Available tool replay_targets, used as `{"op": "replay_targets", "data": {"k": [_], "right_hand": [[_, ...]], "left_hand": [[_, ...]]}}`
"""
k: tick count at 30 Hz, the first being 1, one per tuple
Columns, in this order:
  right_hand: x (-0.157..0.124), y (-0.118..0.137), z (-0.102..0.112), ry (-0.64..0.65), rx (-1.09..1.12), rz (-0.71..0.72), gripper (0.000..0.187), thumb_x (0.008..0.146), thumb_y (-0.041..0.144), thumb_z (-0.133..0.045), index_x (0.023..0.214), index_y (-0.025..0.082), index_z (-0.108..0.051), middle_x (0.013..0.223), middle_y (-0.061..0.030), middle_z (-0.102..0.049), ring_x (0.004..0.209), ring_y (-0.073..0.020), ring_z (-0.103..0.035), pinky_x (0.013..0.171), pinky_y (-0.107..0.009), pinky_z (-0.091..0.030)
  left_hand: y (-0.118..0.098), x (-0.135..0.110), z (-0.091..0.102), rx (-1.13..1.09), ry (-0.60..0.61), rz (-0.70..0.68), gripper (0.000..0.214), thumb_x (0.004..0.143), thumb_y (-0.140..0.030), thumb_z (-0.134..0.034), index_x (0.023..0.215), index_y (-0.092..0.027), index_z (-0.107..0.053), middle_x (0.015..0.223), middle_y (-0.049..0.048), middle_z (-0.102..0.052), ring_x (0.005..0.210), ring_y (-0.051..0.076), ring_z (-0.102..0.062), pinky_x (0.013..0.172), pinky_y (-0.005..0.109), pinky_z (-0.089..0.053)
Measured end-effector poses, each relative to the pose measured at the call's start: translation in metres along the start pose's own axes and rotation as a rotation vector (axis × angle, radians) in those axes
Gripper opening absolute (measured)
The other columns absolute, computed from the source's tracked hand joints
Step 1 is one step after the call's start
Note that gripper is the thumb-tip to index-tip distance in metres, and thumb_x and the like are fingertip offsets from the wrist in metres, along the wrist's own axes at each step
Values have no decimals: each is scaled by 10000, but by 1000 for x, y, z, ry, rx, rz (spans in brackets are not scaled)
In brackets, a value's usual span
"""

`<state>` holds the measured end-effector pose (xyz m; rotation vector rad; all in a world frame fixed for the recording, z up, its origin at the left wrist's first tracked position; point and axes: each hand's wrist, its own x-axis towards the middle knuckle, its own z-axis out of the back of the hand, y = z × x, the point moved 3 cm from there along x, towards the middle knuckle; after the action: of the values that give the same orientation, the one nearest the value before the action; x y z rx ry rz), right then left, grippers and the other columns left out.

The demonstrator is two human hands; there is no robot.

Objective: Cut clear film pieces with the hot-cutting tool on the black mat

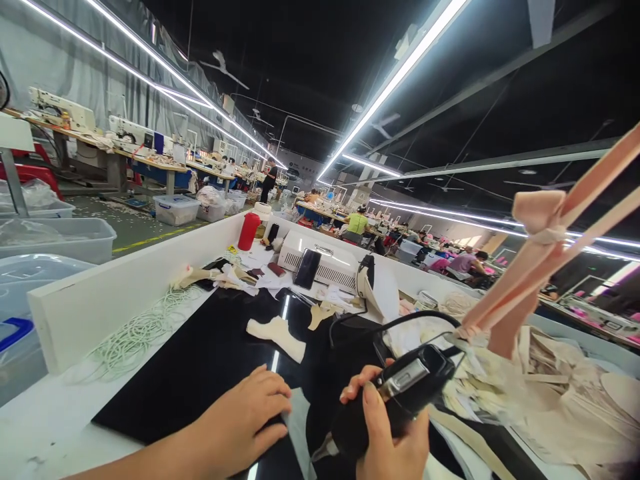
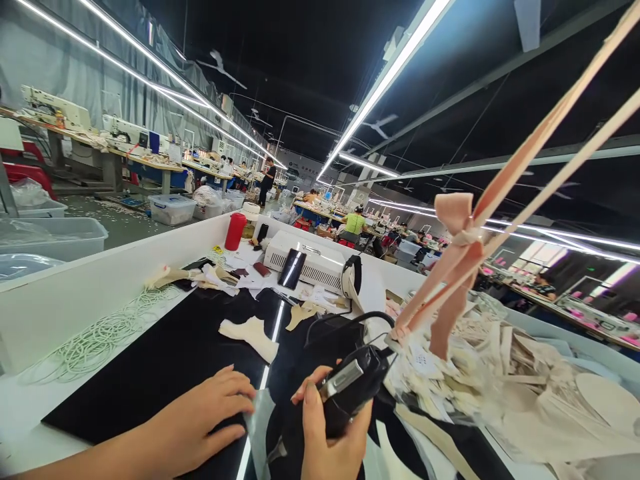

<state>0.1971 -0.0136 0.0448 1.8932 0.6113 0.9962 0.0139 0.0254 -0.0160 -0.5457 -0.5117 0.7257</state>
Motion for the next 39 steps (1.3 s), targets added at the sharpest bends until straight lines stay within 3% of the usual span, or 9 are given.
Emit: {"op": "replay_targets", "data": {"k": [3,11,18,26,39], "right_hand": [[12,-1,8,-19,-67,33,455,810,446,-816,1122,268,-538,839,47,-672,611,-155,-616,667,-338,-538],[39,-10,14,-93,-177,128,390,776,498,-820,952,232,-595,729,53,-676,607,-165,-625,682,-339,-508],[30,-2,-1,-80,-52,103,386,799,432,-823,1040,250,-583,824,49,-667,622,-152,-610,665,-329,-529],[6,-9,-19,29,28,55,388,852,392,-798,1117,267,-543,851,49,-677,625,-130,-620,643,-303,-539],[2,-11,-16,59,36,60,359,858,363,-791,1096,274,-537,852,44,-673,602,-134,-627,606,-298,-558]], "left_hand": [[1,-1,2,37,-19,-36,211,938,-99,-599,1017,-238,-737,1124,45,-718,1113,236,-665,1238,572,-281],[-10,-5,2,17,6,-121,180,952,-136,-635,964,-253,-772,1000,19,-719,924,180,-677,1173,437,-406],[-6,-3,4,-46,-17,-123,185,943,-127,-646,1032,-241,-761,1112,45,-708,1057,219,-644,948,320,-530],[-5,-2,6,-84,32,-113,305,867,-75,-725,1109,-258,-756,1207,29,-709,1140,219,-624,1048,334,-482],[-4,-4,6,-86,44,-100,320,844,-114,-733,1117,-279,-765,1211,37,-716,1162,251,-637,1118,403,-455]]}}
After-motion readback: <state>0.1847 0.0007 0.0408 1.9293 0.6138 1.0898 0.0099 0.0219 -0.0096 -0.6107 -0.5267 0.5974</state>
